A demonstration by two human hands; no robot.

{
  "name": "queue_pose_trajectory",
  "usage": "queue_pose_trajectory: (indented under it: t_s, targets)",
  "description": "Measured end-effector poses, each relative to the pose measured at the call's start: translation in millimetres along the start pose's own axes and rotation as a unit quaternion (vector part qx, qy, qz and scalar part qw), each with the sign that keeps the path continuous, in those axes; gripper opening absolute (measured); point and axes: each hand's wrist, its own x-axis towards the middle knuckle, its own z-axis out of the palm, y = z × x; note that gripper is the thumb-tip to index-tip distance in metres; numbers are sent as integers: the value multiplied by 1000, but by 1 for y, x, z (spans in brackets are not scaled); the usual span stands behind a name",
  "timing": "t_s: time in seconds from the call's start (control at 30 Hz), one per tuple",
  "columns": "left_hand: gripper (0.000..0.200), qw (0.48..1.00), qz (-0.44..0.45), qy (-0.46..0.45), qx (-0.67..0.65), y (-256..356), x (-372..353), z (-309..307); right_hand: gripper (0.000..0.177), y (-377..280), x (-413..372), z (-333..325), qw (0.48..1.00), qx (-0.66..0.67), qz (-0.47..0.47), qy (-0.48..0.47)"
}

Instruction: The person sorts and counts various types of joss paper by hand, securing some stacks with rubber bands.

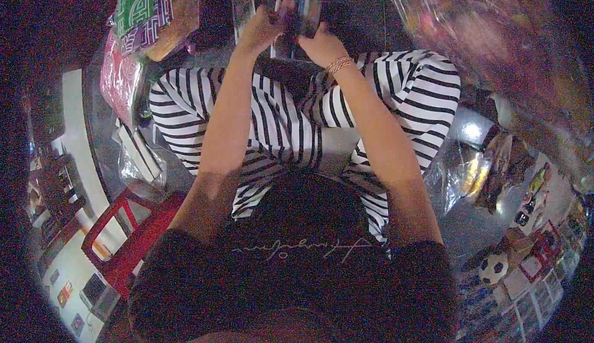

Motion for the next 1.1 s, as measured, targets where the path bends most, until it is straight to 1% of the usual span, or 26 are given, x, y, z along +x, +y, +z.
queue_pose_trajectory:
  t_s: [0.07,0.17,0.2,0.3,0.37,0.4,0.43,0.47,0.5,0.53,0.57,0.6,0.63,0.67,0.7,0.73,0.77,0.8,0.83,0.87,0.9,0.93,1.0,1.03,1.07,1.1]
  targets:
    - [51,998,26,42,-40,-7,0,5,84,-1,0,3,1000,4,9,11]
    - [50,997,56,60,-12,-2,0,4,79,-4,-3,3,1000,0,21,20]
    - [50,996,57,61,-12,-7,2,5,77,-5,-4,2,1000,-7,23,18]
    - [49,998,61,15,25,-14,1,5,74,-6,-6,3,999,-22,10,40]
    - [44,996,80,17,-24,-8,-6,0,73,-5,-6,1,999,-13,16,43]
    - [44,996,81,17,-23,-9,-5,1,72,-4,-5,0,999,-4,21,45]
    - [41,998,56,37,-1,-9,-5,2,72,-2,-4,0,999,-3,22,46]
    - [38,998,32,57,22,-9,-3,2,69,0,-3,0,997,25,27,73]
    - [38,998,35,57,22,-9,0,1,67,1,-3,-1,993,52,32,100]
    - [35,987,39,30,-150,-10,3,-1,67,2,-2,-3,993,53,32,102]
    - [33,947,42,2,-318,-10,6,-4,63,4,-1,-6,986,103,15,133]
    - [33,947,43,3,-319,-13,9,-7,60,6,1,-9,975,152,-3,163]
    - [33,966,88,34,-240,-16,12,-11,56,9,5,-8,963,210,-5,169]
    - [33,977,131,64,-158,-19,13,-13,56,13,7,-8,963,209,-7,169]
    - [32,956,-16,34,-292,7,6,-30,54,13,8,-10,953,229,-14,196]
    - [32,956,-17,34,-292,5,9,-25,53,14,7,-10,942,249,-20,223]
    - [35,937,-16,80,-338,1,14,-19,52,14,7,-10,937,239,-13,254]
    - [37,915,-14,126,-383,-6,18,-14,52,16,9,-8,937,239,-14,253]
    - [37,915,-14,128,-383,-13,19,-10,52,20,14,-8,937,243,-7,251]
    - [35,955,4,203,-217,-21,21,-8,51,23,18,-7,936,248,0,249]
    - [34,961,22,271,-44,-17,20,-12,51,22,18,-7,936,249,-2,250]
    - [34,961,24,271,-44,-13,19,-16,50,22,18,-7,941,228,-14,248]
    - [35,986,-47,136,-90,-7,15,-21,49,22,14,-6,946,208,-22,247]
    - [35,986,-47,134,-90,-8,14,-18,50,20,12,-4,945,177,-36,272]
    - [36,956,-71,5,-285,-6,12,-14,51,18,10,-2,943,146,-51,295]
    - [38,872,-90,-123,-465,-5,11,-10,51,14,5,-4,943,147,-51,294]
